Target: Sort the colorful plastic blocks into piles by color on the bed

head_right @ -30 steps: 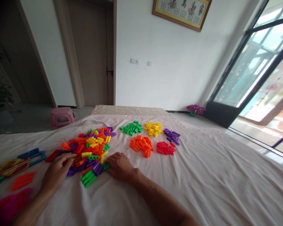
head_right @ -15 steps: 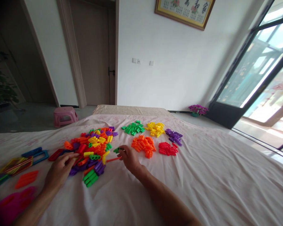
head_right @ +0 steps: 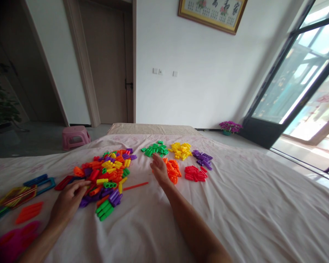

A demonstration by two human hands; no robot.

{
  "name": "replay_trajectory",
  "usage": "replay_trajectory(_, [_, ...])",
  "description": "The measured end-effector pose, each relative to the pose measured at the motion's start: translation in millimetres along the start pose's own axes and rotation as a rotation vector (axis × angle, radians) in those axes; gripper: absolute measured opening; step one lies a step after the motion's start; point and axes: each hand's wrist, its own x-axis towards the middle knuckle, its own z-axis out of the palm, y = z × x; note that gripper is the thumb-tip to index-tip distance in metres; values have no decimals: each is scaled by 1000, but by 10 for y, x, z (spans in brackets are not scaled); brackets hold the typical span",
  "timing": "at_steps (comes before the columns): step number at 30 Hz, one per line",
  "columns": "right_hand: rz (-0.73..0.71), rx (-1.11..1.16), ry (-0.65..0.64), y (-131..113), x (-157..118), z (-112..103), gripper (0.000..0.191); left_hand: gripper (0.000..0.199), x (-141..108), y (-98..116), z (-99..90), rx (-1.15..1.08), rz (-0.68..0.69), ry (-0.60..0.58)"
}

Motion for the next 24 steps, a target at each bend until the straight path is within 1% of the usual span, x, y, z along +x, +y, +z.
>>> replay_trajectory(2, [6,-66,-70,39,-92,36,47,44,-3,8,-4,4,2,-1])
replay_trajectory(3, [-17,-119,-98,38,-142,63,39,44,-3,11,-5,5,3,-5])
replay_trajectory(5, [-107,-243,-149,-7,-248,136,27,43,-2,12,-7,3,1,-11])
replay_trajectory(6, [-161,-299,-186,-47,-304,180,25,43,-1,9,-6,2,0,-13])
replay_trajectory(8, [-265,-375,-309,-148,-421,279,25,42,0,1,-1,0,-1,-13])
replay_trajectory(12, [-451,-456,-617,-320,-652,499,33,43,3,-14,10,-7,11,-16])
replay_trajectory(15, [-528,-542,-777,-365,-774,645,42,44,5,-8,11,-6,13,-17])
replay_trajectory(18, [-546,-637,-814,-359,-823,727,50,44,9,12,0,-5,11,-19])
replay_trajectory(21, [-536,-685,-788,-343,-823,734,47,44,12,35,-14,-10,4,-23])
replay_trajectory(24, [-502,-679,-740,-339,-822,708,43,44,9,42,-20,-8,-13,-24])
